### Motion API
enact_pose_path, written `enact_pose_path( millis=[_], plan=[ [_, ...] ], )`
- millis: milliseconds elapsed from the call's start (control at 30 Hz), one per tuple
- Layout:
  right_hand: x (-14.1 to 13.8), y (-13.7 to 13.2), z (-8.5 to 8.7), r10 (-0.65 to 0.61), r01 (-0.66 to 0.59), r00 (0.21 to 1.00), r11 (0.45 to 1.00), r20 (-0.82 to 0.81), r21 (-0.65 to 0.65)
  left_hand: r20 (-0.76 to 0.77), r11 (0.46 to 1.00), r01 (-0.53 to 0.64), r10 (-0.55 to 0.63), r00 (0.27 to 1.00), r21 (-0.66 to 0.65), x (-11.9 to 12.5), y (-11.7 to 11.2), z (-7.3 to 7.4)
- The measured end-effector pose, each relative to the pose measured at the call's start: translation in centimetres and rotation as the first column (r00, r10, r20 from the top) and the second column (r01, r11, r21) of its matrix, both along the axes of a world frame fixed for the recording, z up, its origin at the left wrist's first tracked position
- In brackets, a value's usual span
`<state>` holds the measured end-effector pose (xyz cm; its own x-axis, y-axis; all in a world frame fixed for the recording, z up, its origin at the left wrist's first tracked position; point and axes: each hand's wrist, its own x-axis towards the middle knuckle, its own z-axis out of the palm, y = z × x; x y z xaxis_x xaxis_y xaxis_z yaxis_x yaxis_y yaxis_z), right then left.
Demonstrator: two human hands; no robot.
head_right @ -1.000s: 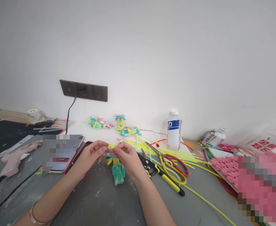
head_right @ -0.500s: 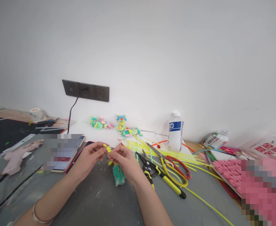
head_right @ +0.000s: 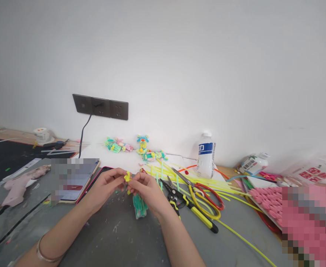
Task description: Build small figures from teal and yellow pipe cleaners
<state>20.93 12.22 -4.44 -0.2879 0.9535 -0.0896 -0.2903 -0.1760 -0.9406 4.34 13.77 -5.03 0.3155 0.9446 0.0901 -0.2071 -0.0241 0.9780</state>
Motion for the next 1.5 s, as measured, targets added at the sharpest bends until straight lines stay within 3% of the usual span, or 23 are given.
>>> enact_pose_path(
  millis=[300,433,767,900,1067,1267,1500],
  plan=[
    [-0.2,0.3,-0.6,-0.018,0.015,0.999,0.997,0.041,0.072,0.095,0.997,-0.028,0.035,0.995,-0.078,0.2,0.0,-0.5],
    [0.1,0.4,-0.6,-0.098,0.095,0.995,0.983,0.014,0.158,0.083,0.991,-0.055,0.065,0.994,-0.123,0.2,0.1,-0.4],
    [0.7,0.5,-0.1,-0.108,0.057,0.982,0.952,0.155,0.301,0.106,0.981,0.094,-0.077,0.991,-0.170,0.2,-0.5,0.0],
    [0.9,0.6,-0.2,-0.126,0.061,0.977,0.939,0.174,0.339,0.117,0.979,0.084,-0.063,0.991,-0.186,0.3,-0.4,0.3],
    [1.0,0.5,-0.2,-0.180,0.058,0.956,0.889,0.231,0.453,0.069,0.986,0.053,-0.043,0.997,-0.160,0.1,-0.2,0.1],
    [1.7,0.6,-0.1,-0.217,-0.036,0.903,0.820,0.369,0.572,-0.044,0.994,0.053,-0.057,0.997,-0.093,-0.1,0.0,-0.5],
    [2.1,0.8,-0.3,-0.161,-0.084,0.902,0.844,0.401,0.530,-0.263,0.995,0.034,-0.009,0.965,0.092,-0.4,0.2,-0.4]
  ],
)
